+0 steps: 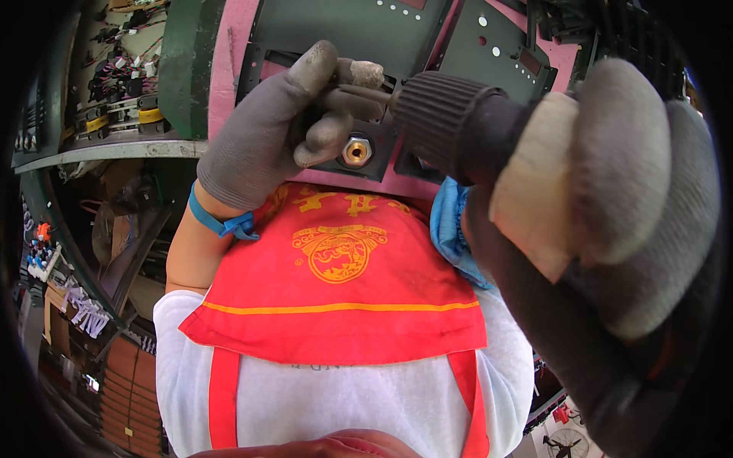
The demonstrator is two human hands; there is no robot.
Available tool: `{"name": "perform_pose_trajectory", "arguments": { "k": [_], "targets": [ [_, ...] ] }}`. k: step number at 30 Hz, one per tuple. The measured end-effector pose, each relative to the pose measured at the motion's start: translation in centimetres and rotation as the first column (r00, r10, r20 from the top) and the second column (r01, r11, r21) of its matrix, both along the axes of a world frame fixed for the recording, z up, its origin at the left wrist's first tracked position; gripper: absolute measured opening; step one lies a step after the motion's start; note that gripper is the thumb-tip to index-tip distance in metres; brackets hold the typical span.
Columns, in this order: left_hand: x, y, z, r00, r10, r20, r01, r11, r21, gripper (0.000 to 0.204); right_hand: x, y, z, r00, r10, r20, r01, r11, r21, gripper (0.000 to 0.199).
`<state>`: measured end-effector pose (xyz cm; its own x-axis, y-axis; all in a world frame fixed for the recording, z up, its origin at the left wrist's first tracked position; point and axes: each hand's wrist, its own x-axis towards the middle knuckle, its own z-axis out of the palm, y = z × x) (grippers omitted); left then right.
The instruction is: Assemble electronic device front panels by attaching plastic covers and metal strips using a power screwdriver.
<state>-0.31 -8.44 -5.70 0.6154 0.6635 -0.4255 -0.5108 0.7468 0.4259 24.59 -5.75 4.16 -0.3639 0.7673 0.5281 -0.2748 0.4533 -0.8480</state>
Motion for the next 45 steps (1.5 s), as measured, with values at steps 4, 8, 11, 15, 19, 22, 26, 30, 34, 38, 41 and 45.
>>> {"name": "perform_pose_trajectory", "arguments": {
  "k": [4, 8, 11, 15, 19, 22, 26, 30, 34, 38, 41, 45],
  "targets": [
    [0.2, -0.1, 0.9, 0.997, -0.002, -0.074, 0.005, 1.0, 0.027, 0.059, -3.1, 0.2, -0.4, 1.0, 0.0, -0.005, 0.0, 1.0, 0.005, 0.043],
    [0.3, -0.3, 1.8, 0.996, 0.003, -0.086, -0.009, 0.997, -0.073, 0.061, -3.4, -0.2, 0.1, 1.0, 0.002, -0.009, -0.002, 1.0, 0.008, 0.042],
    [0.0, -0.7, 0.9, 1.0, -0.025, -0.006, 0.025, 1.0, 0.011, 0.06, -3.6, -0.4, 0.2, 1.0, 0.004, -0.012, -0.004, 1.0, 0.006, 0.041],
    [0.2, -1.2, 0.6, 1.0, -0.004, 0.025, 0.005, 1.0, -0.028, 0.059, -3.4, -0.5, 0.2, 1.0, 0.008, -0.017, -0.008, 1.0, 0.001, 0.041],
    [-0.1, -1.4, 0.9, 1.0, -0.013, 0.015, 0.013, 0.999, 0.033, 0.057, -3.7, -0.3, -0.1, 1.0, 0.007, -0.02, -0.007, 1.0, -0.004, 0.04],
    [-1.0, -1.4, 2.0, 0.995, -0.069, -0.075, 0.067, 0.997, -0.03, 0.055, -3.0, -1.2, 0.2, 1.0, 0.001, -0.022, -0.002, 1.0, -0.019, 0.04],
    [-3.4, -3.3, 2.5, 0.871, -0.022, -0.491, 0.182, 0.942, 0.282, 0.042, -1.2, -1.2, -0.4, 0.999, -0.024, -0.021, 0.023, 0.998, -0.052, 0.039],
    [-4.0, -5.5, 0.3, 0.39, 0.609, -0.69, 0.714, 0.274, 0.645, 0.04, -1.3, -1.9, -1.0, 0.998, -0.062, -0.019, 0.06, 0.994, -0.09, 0.038],
    [-4.2, -6.4, -1.8, 0.319, 0.76, -0.567, 0.826, 0.071, 0.559, 0.026, -0.8, -2.2, -1.9, 0.996, -0.091, -0.014, 0.088, 0.988, -0.129, 0.037],
    [-4.1, -6.8, -1.9, 0.319, 0.772, -0.55, 0.815, 0.073, 0.574, 0.026, -1.7, -3.3, -2.1, 0.993, -0.115, -0.007, 0.112, 0.981, -0.16, 0.037],
    [-4.2, -7.1, -1.5, 0.278, 0.752, -0.598, 0.849, 0.099, 0.519, 0.021, -1.8, -3.5, -2.3, 0.992, -0.128, -0.006, 0.125, 0.976, -0.178, 0.036],
    [-4.3, -7.3, -1.7, 0.266, 0.754, -0.601, 0.853, 0.107, 0.511, 0.022, -0.5, -3.5, -2.5, 0.991, -0.128, 0.05, 0.136, 0.966, -0.221, 0.019]
  ]
}}
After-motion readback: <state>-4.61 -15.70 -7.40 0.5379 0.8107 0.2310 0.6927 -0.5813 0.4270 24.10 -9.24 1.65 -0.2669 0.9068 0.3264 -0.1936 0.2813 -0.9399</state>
